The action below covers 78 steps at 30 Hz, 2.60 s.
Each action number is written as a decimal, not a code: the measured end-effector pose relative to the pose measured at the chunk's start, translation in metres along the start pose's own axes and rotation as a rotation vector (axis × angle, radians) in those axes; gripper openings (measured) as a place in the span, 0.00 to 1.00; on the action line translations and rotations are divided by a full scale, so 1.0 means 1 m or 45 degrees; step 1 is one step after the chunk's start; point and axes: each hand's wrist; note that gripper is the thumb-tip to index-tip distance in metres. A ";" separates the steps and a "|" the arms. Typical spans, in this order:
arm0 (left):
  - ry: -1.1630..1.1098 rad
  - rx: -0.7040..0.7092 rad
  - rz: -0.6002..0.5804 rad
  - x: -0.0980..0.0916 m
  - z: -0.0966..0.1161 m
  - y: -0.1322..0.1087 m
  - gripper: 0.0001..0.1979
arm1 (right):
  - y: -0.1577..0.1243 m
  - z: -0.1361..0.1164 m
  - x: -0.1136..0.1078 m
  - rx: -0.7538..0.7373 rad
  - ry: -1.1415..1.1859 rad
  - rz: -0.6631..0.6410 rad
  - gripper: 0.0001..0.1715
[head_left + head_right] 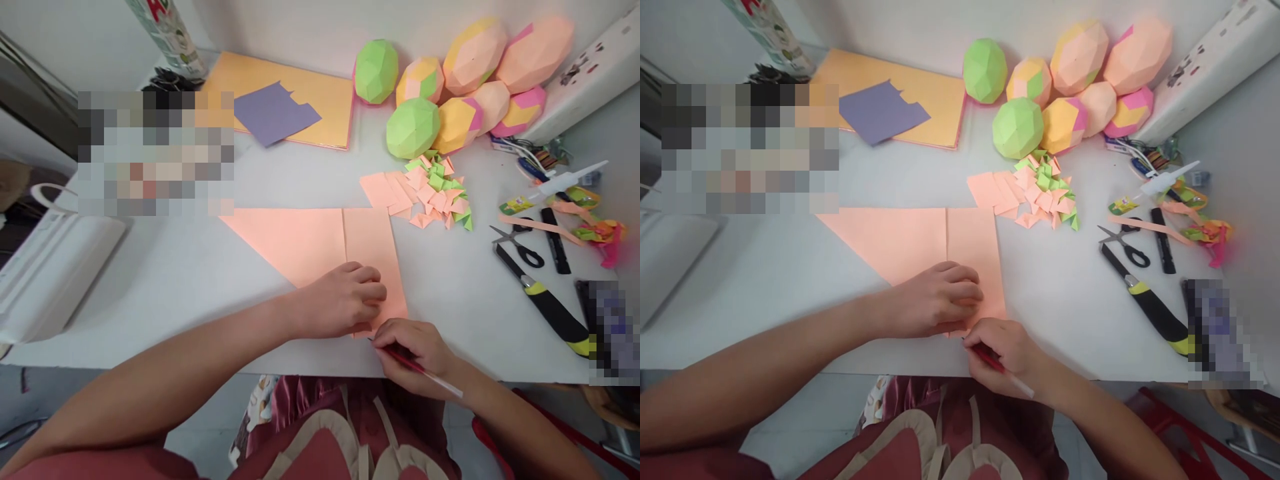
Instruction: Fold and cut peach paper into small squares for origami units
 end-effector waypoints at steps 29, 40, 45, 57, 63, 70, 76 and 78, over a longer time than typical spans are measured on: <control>-0.016 0.004 0.030 0.001 -0.001 -0.001 0.09 | 0.000 0.005 0.010 0.067 -0.143 0.089 0.10; -0.028 -0.026 -0.041 -0.003 0.000 0.001 0.10 | 0.001 0.004 0.010 0.076 -0.155 0.082 0.09; -0.027 -0.032 -0.060 -0.002 0.000 0.001 0.10 | 0.002 0.004 0.010 0.061 -0.179 0.098 0.09; -0.260 -0.047 0.066 0.002 -0.005 -0.002 0.07 | -0.002 0.007 -0.005 0.255 0.309 0.219 0.06; -1.022 -0.292 0.456 0.006 -0.021 -0.006 0.08 | -0.008 0.015 -0.024 -0.242 -0.398 0.193 0.16; -1.201 -0.648 0.586 -0.002 -0.022 -0.006 0.09 | -0.051 0.049 -0.046 -0.070 -0.869 0.366 0.19; -0.830 -0.899 0.800 -0.022 -0.040 -0.018 0.19 | -0.070 0.056 -0.075 0.030 -0.953 0.630 0.24; -0.604 -0.980 0.818 -0.032 -0.053 -0.026 0.19 | -0.067 0.060 -0.087 -0.022 -1.089 0.602 0.27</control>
Point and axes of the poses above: each hand's wrist, its own y-axis towards the middle knuckle, its own x-axis out of the palm, z = x × y, and after that the axes turned 3 degrees about x, right-handed
